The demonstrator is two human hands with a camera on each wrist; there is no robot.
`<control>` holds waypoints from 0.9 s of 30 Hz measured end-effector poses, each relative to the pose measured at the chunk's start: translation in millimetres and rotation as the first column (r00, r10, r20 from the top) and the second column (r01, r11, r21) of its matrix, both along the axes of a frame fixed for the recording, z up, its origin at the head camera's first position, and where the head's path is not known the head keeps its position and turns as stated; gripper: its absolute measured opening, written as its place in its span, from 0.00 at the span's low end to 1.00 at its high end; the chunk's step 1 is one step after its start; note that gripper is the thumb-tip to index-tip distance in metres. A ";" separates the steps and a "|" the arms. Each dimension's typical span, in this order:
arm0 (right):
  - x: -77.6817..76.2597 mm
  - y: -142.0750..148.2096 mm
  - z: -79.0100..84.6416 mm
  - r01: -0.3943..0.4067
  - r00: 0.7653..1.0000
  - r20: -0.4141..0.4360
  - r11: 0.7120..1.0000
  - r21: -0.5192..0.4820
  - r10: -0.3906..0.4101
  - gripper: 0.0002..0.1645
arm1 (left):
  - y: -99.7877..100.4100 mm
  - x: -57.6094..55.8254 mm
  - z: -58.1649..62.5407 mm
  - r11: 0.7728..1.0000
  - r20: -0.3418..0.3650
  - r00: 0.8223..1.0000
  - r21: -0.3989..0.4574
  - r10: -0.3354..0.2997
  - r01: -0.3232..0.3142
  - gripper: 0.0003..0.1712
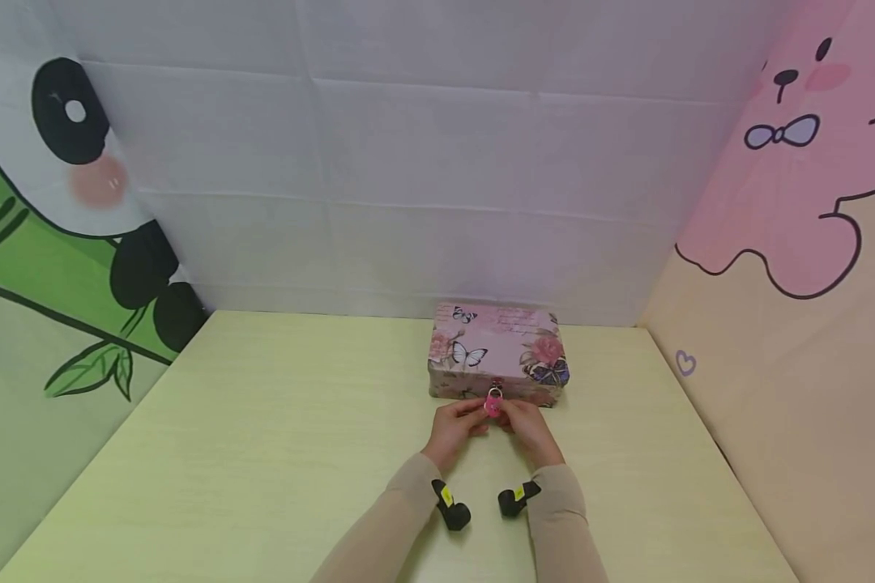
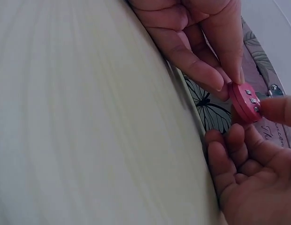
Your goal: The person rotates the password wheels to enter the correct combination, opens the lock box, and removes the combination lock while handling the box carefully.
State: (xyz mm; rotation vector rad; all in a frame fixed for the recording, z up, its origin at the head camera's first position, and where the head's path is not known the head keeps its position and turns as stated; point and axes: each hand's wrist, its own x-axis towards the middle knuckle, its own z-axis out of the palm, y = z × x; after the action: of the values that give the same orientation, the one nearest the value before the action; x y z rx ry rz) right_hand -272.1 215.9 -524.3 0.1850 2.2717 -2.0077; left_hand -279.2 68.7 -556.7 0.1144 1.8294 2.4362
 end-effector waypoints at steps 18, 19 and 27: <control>-1.7 4.0 -3.2 -0.038 0.999 -0.020 0.996 -0.077 0.037 0.08 | -0.1 -0.7 0.0 1.000 0.003 1.000 -0.007 0.000 0.000 0.14; -1.6 4.1 -3.5 -0.040 0.999 -0.021 0.997 -0.069 0.039 0.08 | 0.0 -0.8 0.2 1.000 0.004 1.000 -0.008 0.000 0.000 0.14; -1.9 3.6 -4.0 -0.048 0.999 -0.013 0.998 -0.036 0.048 0.13 | 0.0 -0.8 0.9 1.000 0.005 1.000 -0.023 -0.006 0.006 0.14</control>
State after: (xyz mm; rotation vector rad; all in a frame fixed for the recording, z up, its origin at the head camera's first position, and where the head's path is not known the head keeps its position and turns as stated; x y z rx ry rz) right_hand -273.9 219.4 -528.3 0.1146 2.2228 -2.0299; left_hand -280.1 68.7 -555.8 0.1125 1.8515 2.4088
